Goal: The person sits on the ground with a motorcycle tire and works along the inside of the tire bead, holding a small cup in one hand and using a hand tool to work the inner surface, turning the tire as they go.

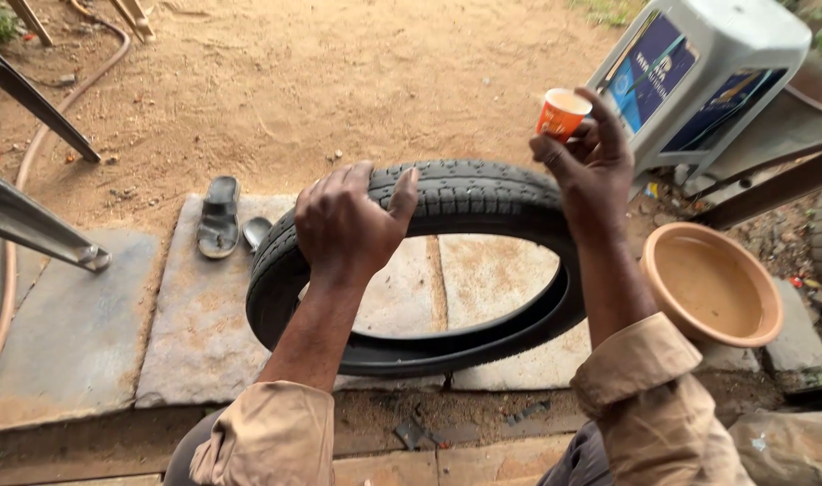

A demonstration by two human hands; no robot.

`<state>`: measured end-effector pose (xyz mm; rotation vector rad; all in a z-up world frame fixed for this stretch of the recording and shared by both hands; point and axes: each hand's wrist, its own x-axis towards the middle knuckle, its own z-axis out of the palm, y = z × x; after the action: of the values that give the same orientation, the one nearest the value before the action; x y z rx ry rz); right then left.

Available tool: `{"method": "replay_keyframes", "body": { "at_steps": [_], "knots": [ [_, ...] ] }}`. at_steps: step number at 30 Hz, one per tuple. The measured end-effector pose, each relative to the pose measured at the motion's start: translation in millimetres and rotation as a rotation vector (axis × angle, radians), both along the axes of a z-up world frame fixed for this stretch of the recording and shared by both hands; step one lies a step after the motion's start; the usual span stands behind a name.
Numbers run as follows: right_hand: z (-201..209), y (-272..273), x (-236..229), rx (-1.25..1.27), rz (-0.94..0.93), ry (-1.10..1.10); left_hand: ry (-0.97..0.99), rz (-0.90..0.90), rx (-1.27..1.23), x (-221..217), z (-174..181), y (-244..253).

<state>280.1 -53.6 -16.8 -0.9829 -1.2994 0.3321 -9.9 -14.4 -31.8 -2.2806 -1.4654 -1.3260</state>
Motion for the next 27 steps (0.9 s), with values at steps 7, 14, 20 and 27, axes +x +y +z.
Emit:
{"method": "replay_keyframes", "body": {
  "at_steps": [7, 14, 20, 27],
  "knots": [
    [4, -9, -15, -0.018, -0.047, 0.021, -0.006, -0.024, 0.001, -5, -11, 14],
    [0, -21, -15, 0.025, -0.117, -0.013, -0.016, -0.043, -0.047, -5, -1, 5],
    [-1, -57, -8, 0.113, -0.223, -0.086, -0.054, -0.023, -0.025, -2, 2, 2],
    [28, -153, -37, 0.258, -0.068, 0.007, -0.048, 0.023, -0.095, -5, 5, 17]
  ]
}}
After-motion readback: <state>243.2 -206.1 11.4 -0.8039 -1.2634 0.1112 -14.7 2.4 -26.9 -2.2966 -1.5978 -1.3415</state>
